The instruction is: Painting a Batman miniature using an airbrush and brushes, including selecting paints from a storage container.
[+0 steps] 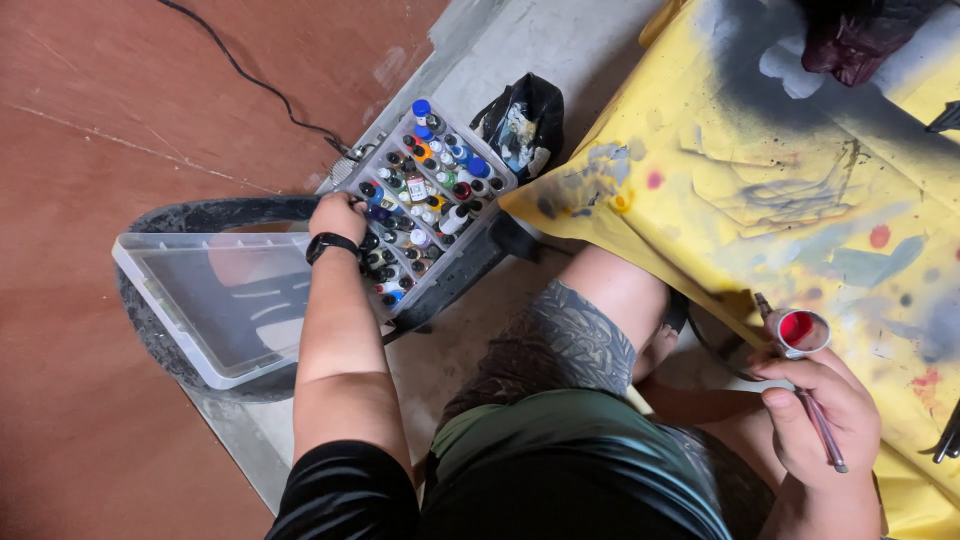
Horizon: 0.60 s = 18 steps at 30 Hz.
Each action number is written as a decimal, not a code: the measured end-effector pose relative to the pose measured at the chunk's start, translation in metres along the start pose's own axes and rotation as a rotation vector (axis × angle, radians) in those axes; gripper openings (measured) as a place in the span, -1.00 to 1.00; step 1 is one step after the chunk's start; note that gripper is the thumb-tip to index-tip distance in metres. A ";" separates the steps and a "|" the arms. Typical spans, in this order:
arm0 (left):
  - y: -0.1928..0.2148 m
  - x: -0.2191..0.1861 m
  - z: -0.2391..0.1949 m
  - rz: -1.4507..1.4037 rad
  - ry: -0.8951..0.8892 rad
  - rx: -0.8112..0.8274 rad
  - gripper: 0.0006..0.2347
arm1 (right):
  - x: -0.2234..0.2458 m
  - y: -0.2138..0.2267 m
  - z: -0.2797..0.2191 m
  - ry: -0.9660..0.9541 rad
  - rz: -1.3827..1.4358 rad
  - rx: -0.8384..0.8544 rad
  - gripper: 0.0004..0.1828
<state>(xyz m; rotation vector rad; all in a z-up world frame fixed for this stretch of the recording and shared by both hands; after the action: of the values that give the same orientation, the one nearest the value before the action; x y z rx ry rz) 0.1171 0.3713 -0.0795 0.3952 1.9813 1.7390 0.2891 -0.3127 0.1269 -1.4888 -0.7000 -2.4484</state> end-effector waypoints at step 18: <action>0.042 -0.006 -0.006 0.077 0.050 0.096 -0.61 | -0.007 0.003 -0.002 -0.035 -0.007 -0.034 -0.69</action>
<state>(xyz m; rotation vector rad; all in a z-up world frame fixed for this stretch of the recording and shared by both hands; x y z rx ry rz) 0.1153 0.3702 -0.0369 0.4700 2.1164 1.7201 0.2924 -0.3165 0.1210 -1.5481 -0.6743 -2.4569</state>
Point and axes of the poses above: each hand's wrist, its own z-axis towards the middle knuckle, its own y-axis out of the back of the hand, x = y × z, the point moved 8 cm from there along z, towards the middle knuckle, and after that the axes turned 6 degrees about -x, right-handed, at the moved point
